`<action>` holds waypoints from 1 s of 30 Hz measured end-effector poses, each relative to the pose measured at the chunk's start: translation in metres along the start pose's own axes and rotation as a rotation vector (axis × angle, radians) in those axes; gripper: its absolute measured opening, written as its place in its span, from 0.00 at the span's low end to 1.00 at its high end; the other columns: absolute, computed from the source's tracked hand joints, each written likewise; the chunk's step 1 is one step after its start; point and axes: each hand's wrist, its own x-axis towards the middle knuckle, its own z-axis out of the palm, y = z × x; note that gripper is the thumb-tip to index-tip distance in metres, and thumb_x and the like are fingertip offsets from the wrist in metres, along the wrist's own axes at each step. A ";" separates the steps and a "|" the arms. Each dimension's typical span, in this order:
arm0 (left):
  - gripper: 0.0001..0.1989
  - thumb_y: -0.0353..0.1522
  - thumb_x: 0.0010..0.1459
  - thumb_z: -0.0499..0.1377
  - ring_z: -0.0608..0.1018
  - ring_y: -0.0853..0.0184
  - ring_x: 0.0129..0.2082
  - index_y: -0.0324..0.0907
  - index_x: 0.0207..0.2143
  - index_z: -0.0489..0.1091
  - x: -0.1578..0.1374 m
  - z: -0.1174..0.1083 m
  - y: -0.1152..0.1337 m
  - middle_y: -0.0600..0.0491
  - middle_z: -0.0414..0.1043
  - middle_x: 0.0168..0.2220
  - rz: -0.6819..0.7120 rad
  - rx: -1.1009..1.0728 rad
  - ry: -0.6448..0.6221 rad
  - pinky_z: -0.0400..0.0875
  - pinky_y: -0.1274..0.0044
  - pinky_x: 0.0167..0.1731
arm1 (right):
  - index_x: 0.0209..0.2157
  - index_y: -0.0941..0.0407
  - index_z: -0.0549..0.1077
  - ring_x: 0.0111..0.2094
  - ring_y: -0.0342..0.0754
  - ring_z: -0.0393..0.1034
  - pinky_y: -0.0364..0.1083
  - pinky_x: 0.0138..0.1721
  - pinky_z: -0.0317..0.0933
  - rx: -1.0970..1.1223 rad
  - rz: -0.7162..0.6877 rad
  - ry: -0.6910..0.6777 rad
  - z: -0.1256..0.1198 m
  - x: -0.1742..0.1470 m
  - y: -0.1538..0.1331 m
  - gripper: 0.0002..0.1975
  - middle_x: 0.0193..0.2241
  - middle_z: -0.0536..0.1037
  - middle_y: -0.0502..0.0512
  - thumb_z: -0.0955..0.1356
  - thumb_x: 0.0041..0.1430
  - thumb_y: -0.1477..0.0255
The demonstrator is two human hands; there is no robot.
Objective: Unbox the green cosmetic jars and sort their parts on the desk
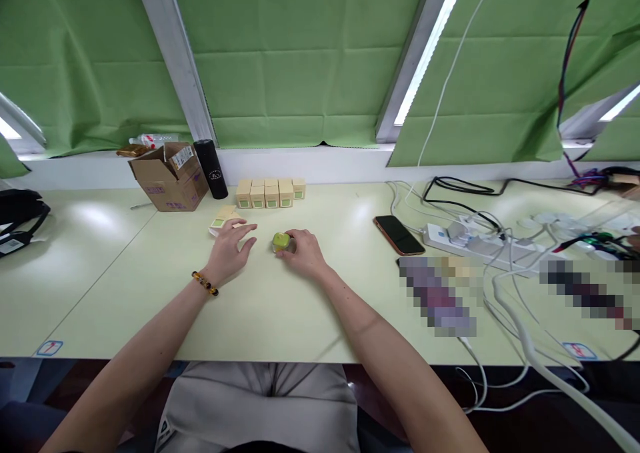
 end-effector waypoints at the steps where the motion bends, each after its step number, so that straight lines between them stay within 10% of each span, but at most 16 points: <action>1: 0.17 0.36 0.68 0.59 0.76 0.53 0.59 0.43 0.56 0.77 -0.001 0.004 0.005 0.43 0.81 0.49 -0.007 -0.067 -0.014 0.75 0.57 0.56 | 0.46 0.51 0.77 0.51 0.59 0.73 0.60 0.54 0.65 0.041 -0.019 0.000 0.000 -0.001 -0.002 0.22 0.47 0.81 0.59 0.79 0.50 0.62; 17: 0.07 0.39 0.60 0.67 0.84 0.59 0.45 0.45 0.35 0.81 0.002 0.010 0.026 0.49 0.85 0.45 -0.417 -0.608 0.030 0.75 0.68 0.43 | 0.51 0.50 0.76 0.47 0.54 0.73 0.56 0.51 0.70 0.356 -0.241 -0.021 0.003 -0.017 -0.036 0.20 0.46 0.78 0.57 0.75 0.59 0.59; 30: 0.12 0.42 0.63 0.64 0.84 0.61 0.41 0.43 0.35 0.72 -0.001 0.016 0.020 0.46 0.84 0.42 -0.422 -0.697 0.106 0.80 0.66 0.46 | 0.47 0.51 0.78 0.43 0.52 0.75 0.56 0.51 0.73 0.439 -0.195 0.040 0.003 -0.014 -0.039 0.20 0.43 0.80 0.56 0.78 0.56 0.57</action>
